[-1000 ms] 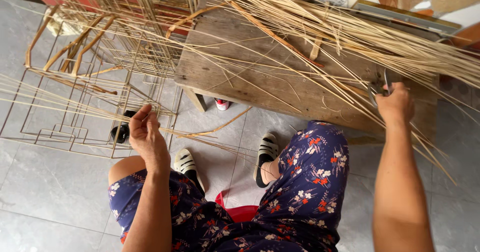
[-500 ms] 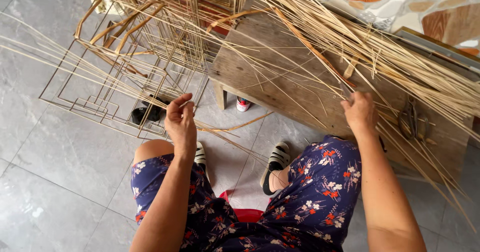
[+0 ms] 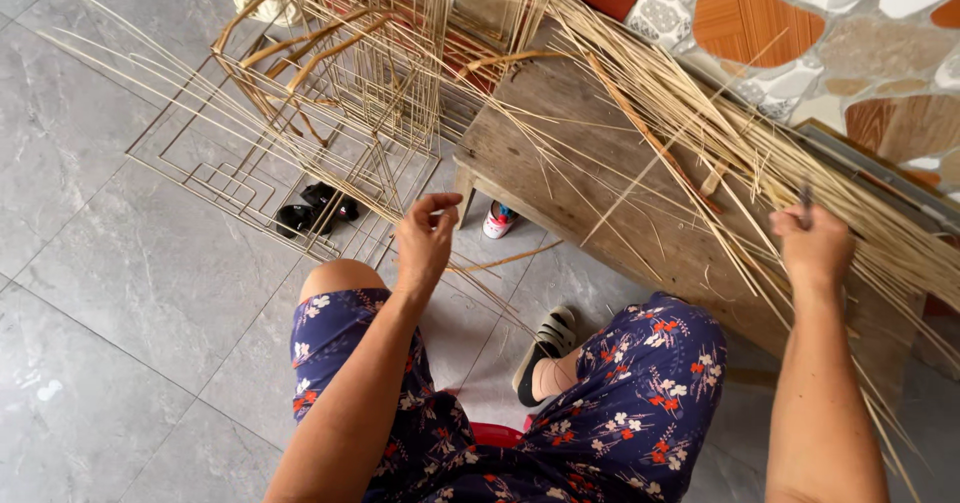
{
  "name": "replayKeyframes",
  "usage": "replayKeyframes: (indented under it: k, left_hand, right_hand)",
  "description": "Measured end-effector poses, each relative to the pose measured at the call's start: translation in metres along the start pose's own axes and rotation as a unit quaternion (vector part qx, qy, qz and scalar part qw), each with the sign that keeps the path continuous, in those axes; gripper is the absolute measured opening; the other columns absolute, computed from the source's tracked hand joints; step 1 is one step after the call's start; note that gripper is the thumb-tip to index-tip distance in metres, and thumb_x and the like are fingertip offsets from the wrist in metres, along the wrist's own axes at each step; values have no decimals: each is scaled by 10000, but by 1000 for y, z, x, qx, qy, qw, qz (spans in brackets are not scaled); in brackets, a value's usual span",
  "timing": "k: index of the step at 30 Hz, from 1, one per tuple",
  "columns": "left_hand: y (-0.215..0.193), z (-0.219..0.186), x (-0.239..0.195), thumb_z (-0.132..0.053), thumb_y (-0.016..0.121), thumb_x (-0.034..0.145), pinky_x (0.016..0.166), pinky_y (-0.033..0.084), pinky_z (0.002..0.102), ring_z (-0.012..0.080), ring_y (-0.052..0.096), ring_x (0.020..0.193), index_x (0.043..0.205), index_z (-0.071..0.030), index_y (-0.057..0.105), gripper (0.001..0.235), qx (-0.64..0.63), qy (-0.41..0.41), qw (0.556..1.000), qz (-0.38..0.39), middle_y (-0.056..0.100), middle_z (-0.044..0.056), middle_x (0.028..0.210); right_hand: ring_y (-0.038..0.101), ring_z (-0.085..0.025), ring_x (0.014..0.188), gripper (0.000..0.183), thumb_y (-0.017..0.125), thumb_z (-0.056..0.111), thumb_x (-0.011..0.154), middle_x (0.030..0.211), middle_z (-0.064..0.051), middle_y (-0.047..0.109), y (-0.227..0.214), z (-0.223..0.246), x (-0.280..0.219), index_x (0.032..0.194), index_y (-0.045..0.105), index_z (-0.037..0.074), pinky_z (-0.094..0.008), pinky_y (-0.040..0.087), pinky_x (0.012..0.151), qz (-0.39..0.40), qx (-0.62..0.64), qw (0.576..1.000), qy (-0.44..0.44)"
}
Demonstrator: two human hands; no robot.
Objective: The person sits on the floor and uses a knife to split and shape thin bamboo strips. They then weave these strips into a wire basket frame, securing them by hand.
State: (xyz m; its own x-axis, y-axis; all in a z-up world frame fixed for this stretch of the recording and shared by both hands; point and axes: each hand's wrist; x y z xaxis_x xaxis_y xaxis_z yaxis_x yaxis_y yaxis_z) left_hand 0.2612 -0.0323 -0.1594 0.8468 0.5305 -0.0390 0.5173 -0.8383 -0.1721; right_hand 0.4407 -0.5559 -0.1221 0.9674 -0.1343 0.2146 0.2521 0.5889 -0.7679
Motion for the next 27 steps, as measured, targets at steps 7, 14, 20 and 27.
replayKeyframes:
  k: [7, 14, 20, 27]
  left_hand:
    - [16, 10, 4, -111, 643, 932, 701, 569, 295, 155, 738, 783, 1096, -70, 757, 204, -20, 34, 999, -8, 795, 74, 989]
    - [7, -13, -16, -132, 661, 968, 751, 605, 315, 179, 770, 837, 1088, -67, 762, 169, -44, 104, 992, -49, 788, 93, 979]
    - [-11, -79, -99, -171, 610, 1045, 908, 616, 305, 157, 744, 1051, 1267, -55, 682, 260, -158, 221, 958, 88, 755, 102, 1157]
    - [-38, -118, -181, -222, 563, 1110, 810, 566, 298, 159, 676, 944, 1376, -35, 591, 326, -352, 101, 901, 232, 701, 81, 1195]
  right_hand:
    - [690, -158, 819, 96, 824, 99, 963, 917, -69, 748, -58, 76, -16, 1038, 770, 72, -284, 517, 732, -137, 21, 988, -67]
    - [703, -140, 809, 94, 803, 110, 966, 926, -61, 756, -57, 187, -95, 1052, 773, 89, -273, 531, 722, -114, 39, 980, -160]
    - [715, -125, 800, 98, 786, 120, 967, 934, -55, 762, -114, 223, -180, 1063, 776, 103, -264, 544, 713, -39, 10, 978, -203]
    - [745, -115, 768, 179, 763, 213, 900, 877, -51, 795, -32, 274, -262, 1062, 793, 146, -296, 576, 664, 171, -4, 961, -219]
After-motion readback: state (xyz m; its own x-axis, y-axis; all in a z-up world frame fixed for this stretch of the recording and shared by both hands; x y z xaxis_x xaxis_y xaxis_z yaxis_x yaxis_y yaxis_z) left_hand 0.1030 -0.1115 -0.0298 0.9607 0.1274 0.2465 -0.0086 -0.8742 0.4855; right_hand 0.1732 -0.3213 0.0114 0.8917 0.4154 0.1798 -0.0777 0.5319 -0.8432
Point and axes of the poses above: each hand's wrist, its own x-axis towards the middle knuckle, its own y-axis out of the palm, z = x × y
